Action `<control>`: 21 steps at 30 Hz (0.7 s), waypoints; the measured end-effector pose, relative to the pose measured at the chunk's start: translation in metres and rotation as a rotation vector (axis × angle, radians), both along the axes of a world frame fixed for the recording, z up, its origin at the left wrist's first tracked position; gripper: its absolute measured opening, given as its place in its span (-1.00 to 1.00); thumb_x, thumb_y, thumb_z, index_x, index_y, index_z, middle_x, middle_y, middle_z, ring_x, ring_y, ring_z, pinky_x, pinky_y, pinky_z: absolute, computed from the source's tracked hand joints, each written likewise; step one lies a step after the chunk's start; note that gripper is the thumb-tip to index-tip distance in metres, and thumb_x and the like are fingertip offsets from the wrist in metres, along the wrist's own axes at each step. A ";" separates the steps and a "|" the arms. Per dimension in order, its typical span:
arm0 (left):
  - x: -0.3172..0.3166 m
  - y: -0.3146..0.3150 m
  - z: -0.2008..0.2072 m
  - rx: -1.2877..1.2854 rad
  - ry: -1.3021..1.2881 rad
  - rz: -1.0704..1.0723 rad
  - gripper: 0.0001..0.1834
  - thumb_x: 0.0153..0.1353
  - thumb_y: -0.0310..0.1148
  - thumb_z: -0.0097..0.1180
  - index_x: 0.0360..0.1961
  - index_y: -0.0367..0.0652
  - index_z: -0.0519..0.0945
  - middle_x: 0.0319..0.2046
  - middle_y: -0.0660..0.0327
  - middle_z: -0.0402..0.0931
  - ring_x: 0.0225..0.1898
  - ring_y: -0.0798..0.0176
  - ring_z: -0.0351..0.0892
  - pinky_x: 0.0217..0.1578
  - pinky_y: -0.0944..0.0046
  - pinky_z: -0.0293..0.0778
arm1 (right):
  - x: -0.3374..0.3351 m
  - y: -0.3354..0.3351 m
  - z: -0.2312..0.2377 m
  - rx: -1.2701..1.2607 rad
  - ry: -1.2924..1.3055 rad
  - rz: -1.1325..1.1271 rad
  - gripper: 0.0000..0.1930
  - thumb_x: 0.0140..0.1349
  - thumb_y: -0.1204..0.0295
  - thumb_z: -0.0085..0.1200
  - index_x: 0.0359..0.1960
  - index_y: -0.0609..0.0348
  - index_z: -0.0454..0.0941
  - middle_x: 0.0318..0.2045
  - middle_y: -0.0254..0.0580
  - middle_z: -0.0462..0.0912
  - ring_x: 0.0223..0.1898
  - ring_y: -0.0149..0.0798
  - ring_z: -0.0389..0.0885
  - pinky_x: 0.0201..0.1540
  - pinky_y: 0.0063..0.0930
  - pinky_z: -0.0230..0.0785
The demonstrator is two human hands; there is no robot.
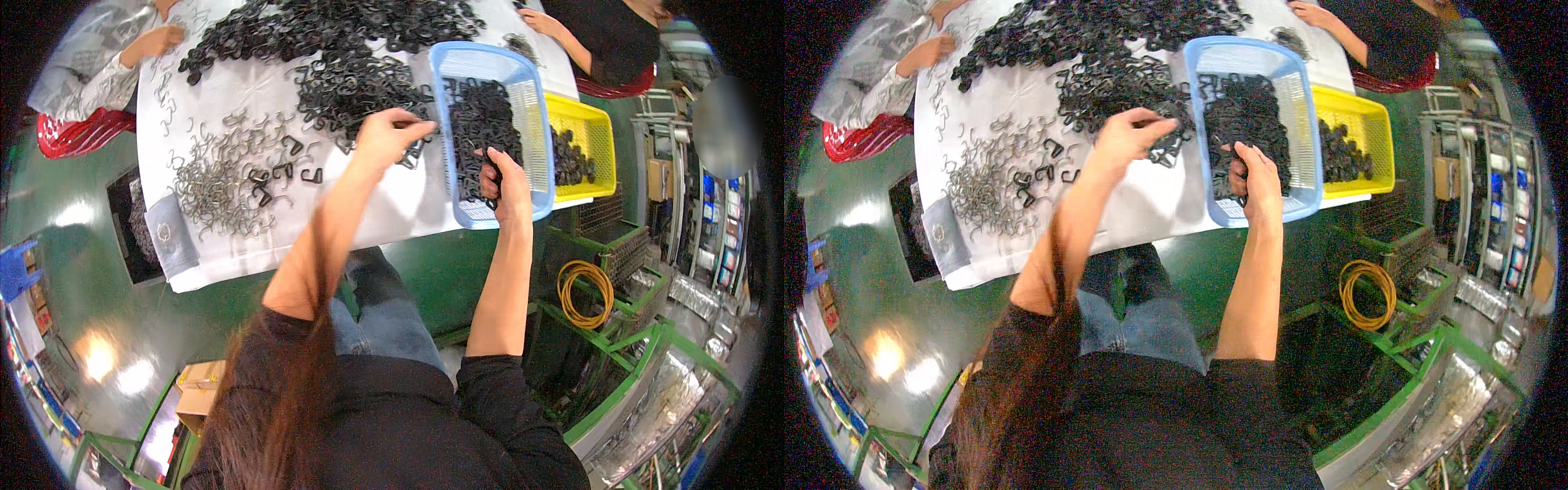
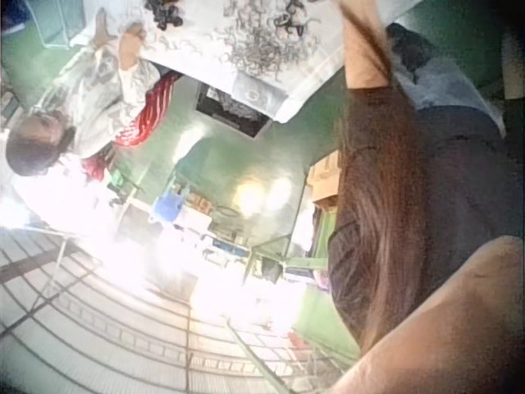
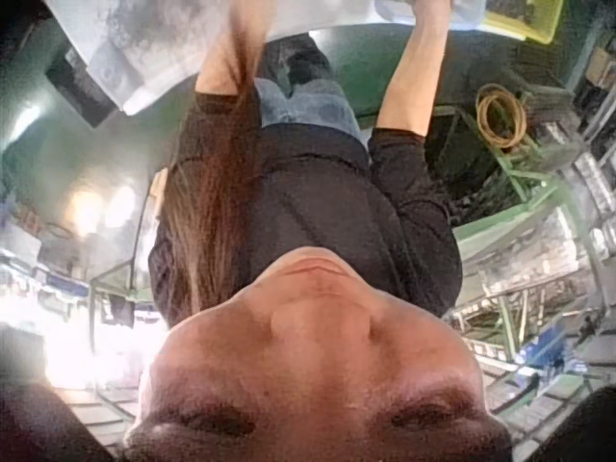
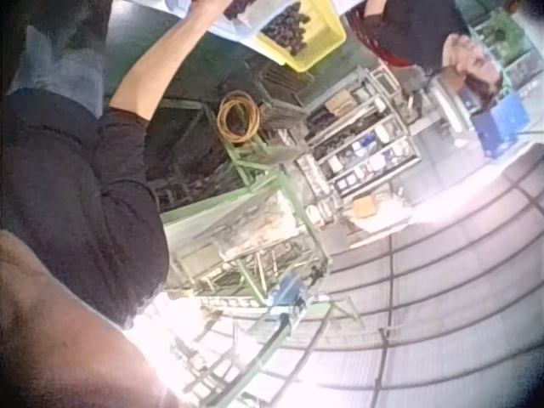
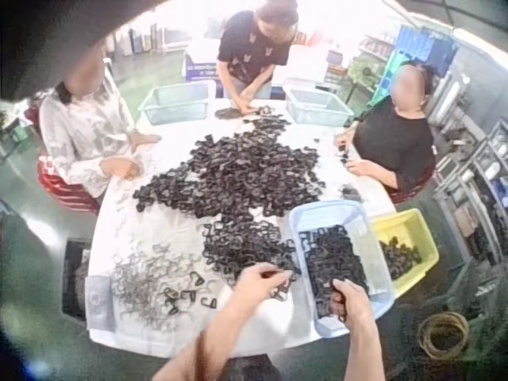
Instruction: The person sorts small black plastic clips and metal hooks on a white table, separating them into piles and placing some into a blue basket. The person repeatedly picks up, inspects, and repositions the items while working alongside another person.
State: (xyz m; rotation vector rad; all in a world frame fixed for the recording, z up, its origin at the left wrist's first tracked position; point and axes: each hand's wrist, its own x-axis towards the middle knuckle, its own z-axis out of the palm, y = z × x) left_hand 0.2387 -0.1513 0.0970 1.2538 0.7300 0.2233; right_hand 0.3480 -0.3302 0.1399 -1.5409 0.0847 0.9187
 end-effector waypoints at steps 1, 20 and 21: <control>0.018 -0.016 0.005 -0.005 0.051 -0.033 -0.60 -0.13 -0.17 0.36 -0.36 -0.27 0.63 -0.56 0.25 0.55 -0.56 0.43 0.45 -0.58 0.42 0.36 | 0.003 -0.008 0.003 0.008 0.001 -0.024 -0.79 0.22 0.30 -0.04 -0.32 0.20 0.50 -0.69 -0.51 0.21 -0.73 -0.59 0.08 -0.71 -0.67 -0.17; 0.084 -0.066 0.043 -0.551 -0.130 -0.489 -0.67 0.12 -0.51 0.09 -0.07 -0.40 0.43 -0.26 0.05 0.54 -0.29 0.16 0.58 -0.23 0.19 0.58 | 0.067 -0.046 0.056 -0.179 -0.202 0.273 -0.84 0.19 0.30 0.01 -0.42 0.08 0.40 -0.69 -0.55 0.28 -0.76 -0.64 0.12 -0.75 -0.72 -0.15; 0.087 -0.066 0.046 -0.462 -0.138 -0.478 -0.68 0.11 -0.52 0.09 -0.09 -0.41 0.45 -0.28 0.03 0.54 -0.32 0.16 0.60 -0.27 0.22 0.59 | 0.072 -0.045 0.060 -0.224 -0.248 0.279 -0.83 0.19 0.29 0.00 -0.41 0.12 0.43 -0.69 -0.54 0.29 -0.76 -0.65 0.13 -0.75 -0.73 -0.13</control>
